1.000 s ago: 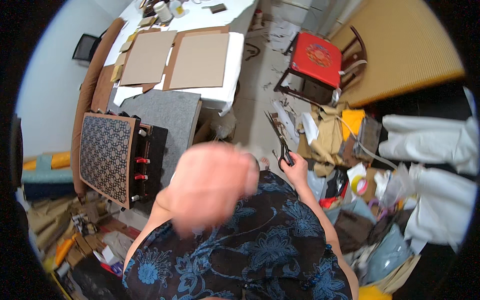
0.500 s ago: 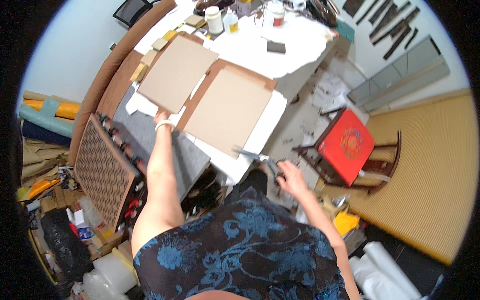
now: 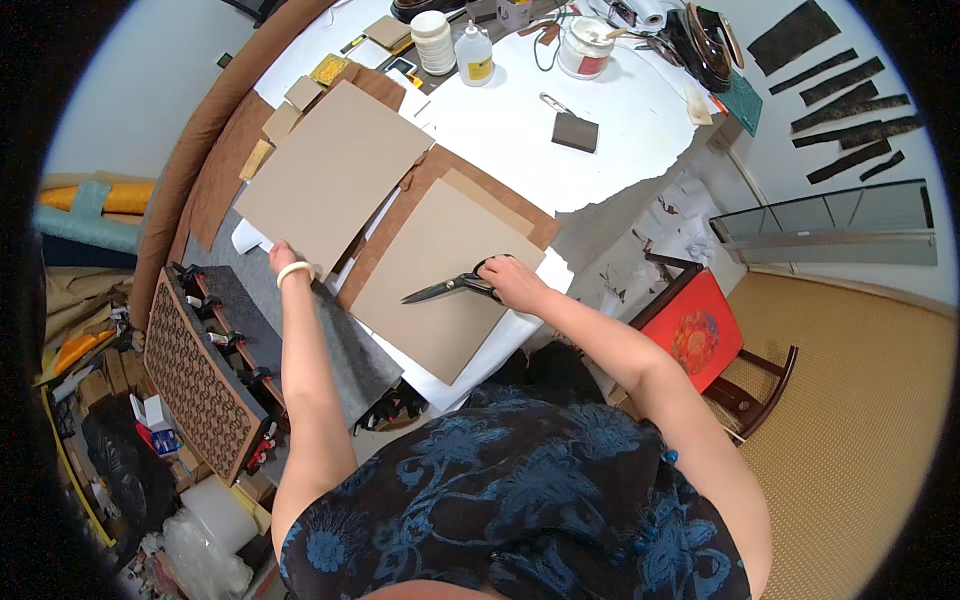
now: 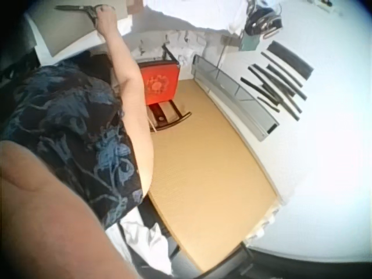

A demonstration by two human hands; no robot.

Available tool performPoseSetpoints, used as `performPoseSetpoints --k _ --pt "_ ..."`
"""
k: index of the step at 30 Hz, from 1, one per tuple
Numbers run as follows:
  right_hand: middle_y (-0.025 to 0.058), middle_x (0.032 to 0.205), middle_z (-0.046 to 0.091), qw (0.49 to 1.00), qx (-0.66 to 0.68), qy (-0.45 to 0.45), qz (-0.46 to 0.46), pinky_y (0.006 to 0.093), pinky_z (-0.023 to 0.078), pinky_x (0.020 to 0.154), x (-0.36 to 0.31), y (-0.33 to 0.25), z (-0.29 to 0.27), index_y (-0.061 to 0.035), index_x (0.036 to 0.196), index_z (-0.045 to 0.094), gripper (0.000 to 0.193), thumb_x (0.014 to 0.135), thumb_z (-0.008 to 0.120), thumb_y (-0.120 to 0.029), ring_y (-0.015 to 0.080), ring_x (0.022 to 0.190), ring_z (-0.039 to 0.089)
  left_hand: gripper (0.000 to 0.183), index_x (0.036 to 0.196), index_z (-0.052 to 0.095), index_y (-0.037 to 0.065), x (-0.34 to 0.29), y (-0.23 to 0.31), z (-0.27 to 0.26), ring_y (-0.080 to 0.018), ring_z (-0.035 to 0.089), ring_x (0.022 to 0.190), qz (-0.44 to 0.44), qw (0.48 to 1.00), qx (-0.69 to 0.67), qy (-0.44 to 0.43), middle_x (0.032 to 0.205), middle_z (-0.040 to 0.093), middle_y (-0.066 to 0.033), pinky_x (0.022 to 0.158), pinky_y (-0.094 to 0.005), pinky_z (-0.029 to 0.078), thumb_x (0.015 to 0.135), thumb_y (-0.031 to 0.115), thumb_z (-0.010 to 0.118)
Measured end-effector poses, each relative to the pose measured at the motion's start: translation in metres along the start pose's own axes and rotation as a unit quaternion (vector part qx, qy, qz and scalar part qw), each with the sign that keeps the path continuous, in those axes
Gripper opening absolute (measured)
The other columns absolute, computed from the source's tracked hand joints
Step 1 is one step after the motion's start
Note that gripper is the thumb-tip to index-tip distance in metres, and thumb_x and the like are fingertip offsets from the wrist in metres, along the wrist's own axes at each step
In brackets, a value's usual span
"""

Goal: The person places a rectangular cardboard template on a brown fabric, cuts the fabric around the template using scissors, and then irons the cut piece of fabric on a white surface.

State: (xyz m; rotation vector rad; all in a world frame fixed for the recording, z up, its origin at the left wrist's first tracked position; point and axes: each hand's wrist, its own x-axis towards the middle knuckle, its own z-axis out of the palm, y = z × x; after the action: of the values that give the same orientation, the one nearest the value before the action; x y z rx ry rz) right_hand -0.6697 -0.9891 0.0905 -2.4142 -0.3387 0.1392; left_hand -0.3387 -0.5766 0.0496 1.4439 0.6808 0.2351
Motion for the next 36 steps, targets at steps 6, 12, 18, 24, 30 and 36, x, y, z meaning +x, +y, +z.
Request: performPoseSetpoints --k 6,12,18,24,30,36 --pt "0.0144 0.111 0.063 0.997 -0.004 0.072 -0.010 0.0447 0.050 0.093 0.015 0.054 -0.058 -0.0046 0.102 0.071 0.024 0.078 0.069 -0.005 0.0337 0.106 0.060 0.014 0.115 0.055 0.005 -0.125 0.071 -0.050 -0.0286 0.063 0.104 -0.020 0.993 -0.117 -0.026 0.114 0.065 -0.0124 0.094 -0.0503 0.055 0.103 0.012 0.053" --pt "0.0229 0.142 0.050 0.937 -0.138 0.249 0.202 0.0476 0.039 0.113 0.053 0.195 -0.157 -0.0035 0.144 0.045 0.073 0.079 0.078 -0.014 0.0405 0.134 0.045 0.010 0.111 0.056 0.006 -0.249 0.031 -0.144 -0.0281 0.064 0.108 -0.080 0.991 -0.106 0.003 0.116 0.066 -0.0110 0.097 -0.0495 0.055 0.103 0.010 0.053" --pt "0.0174 0.143 0.052 0.969 -0.155 0.112 0.155 0.0486 0.045 0.102 0.028 0.284 -0.222 -0.0062 0.144 0.050 0.078 0.074 0.081 -0.018 0.0357 0.129 0.050 0.010 0.101 0.058 0.008 -0.385 -0.063 -0.067 -0.0265 0.064 0.101 -0.258 0.943 -0.204 -0.054 0.105 0.065 -0.0061 0.095 -0.0515 0.056 0.093 0.003 0.056" --pt "0.0165 0.129 0.063 0.917 -0.250 0.287 0.120 0.0470 0.048 0.100 0.000 0.362 -0.277 -0.0069 0.139 0.057 0.058 0.086 0.075 -0.020 0.0358 0.118 0.060 0.010 0.106 0.060 0.007 -0.441 -0.134 0.072 -0.0231 0.061 0.104 -0.267 0.949 -0.164 0.032 0.104 0.064 -0.0055 0.092 -0.0442 0.052 0.096 0.007 0.057" --pt "0.0167 0.117 0.069 0.976 0.070 0.021 0.207 0.0366 0.055 0.086 0.020 0.348 -0.231 -0.0011 0.129 0.064 0.053 0.091 0.073 -0.037 0.0251 0.093 0.068 0.014 0.104 0.066 0.002 -0.425 -0.148 0.093 -0.0150 0.057 0.083 -0.004 0.977 0.148 0.154 0.091 0.065 -0.0035 0.078 -0.0308 0.050 0.094 0.012 0.067" --pt "0.0166 0.126 0.057 0.981 -0.125 0.073 0.131 0.0457 0.049 0.099 0.017 0.318 -0.197 -0.0048 0.133 0.058 0.057 0.083 0.076 -0.027 0.0360 0.115 0.056 0.048 0.123 0.061 0.002 -0.376 -0.132 -0.025 -0.0399 0.051 0.128 -0.121 0.830 0.443 0.318 0.134 0.057 -0.0242 0.108 -0.0478 0.042 0.084 0.026 0.076"
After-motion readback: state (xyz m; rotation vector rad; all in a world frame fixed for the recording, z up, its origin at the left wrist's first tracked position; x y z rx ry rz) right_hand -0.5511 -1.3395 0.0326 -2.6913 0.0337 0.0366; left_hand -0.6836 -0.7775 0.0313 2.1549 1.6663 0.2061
